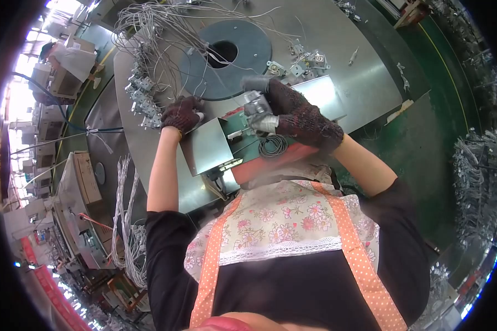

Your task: Assembling complex wire harnesses using an assembly fixture on a workbench.

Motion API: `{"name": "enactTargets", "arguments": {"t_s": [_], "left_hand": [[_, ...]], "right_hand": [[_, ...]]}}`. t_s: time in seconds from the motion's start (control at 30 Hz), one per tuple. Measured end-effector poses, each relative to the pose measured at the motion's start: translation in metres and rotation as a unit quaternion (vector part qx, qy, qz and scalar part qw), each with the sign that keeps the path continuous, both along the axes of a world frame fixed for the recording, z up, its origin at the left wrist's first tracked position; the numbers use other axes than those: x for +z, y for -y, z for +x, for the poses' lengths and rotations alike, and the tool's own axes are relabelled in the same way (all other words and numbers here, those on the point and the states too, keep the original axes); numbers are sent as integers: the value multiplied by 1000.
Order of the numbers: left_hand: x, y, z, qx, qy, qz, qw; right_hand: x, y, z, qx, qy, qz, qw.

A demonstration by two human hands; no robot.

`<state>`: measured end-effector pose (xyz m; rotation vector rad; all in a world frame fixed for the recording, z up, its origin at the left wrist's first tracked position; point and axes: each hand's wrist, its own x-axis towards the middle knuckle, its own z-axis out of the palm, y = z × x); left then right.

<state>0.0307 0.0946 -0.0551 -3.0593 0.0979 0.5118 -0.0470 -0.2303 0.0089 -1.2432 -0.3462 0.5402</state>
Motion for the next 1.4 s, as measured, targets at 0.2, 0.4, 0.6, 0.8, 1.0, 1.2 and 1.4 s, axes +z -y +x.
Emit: {"name": "enactTargets", "arguments": {"t_s": [0.2,0.4,0.6,0.8,1.0,1.2,1.4], "left_hand": [[-2,3,-9,43,-26,-98,994],[-2,4,-12,37,-7,-116,993],[-14,-2,-9,32,-1,-117,993],[-15,-1,-8,29,3,-108,994],[-14,-1,-9,32,-1,-110,993],[-15,-1,-8,30,-2,-115,993],[-17,-3,-9,25,19,-111,993]], "right_hand": [[5,-5,-9,-63,1,-59,996],[13,-11,-15,-65,-45,-20,997],[11,-17,-11,-72,-34,-63,995],[7,-18,-14,-75,-64,-37,994],[21,-21,-20,24,-80,95,992],[28,-21,-24,20,-95,87,991],[25,-24,-24,13,-87,77,993]]}}
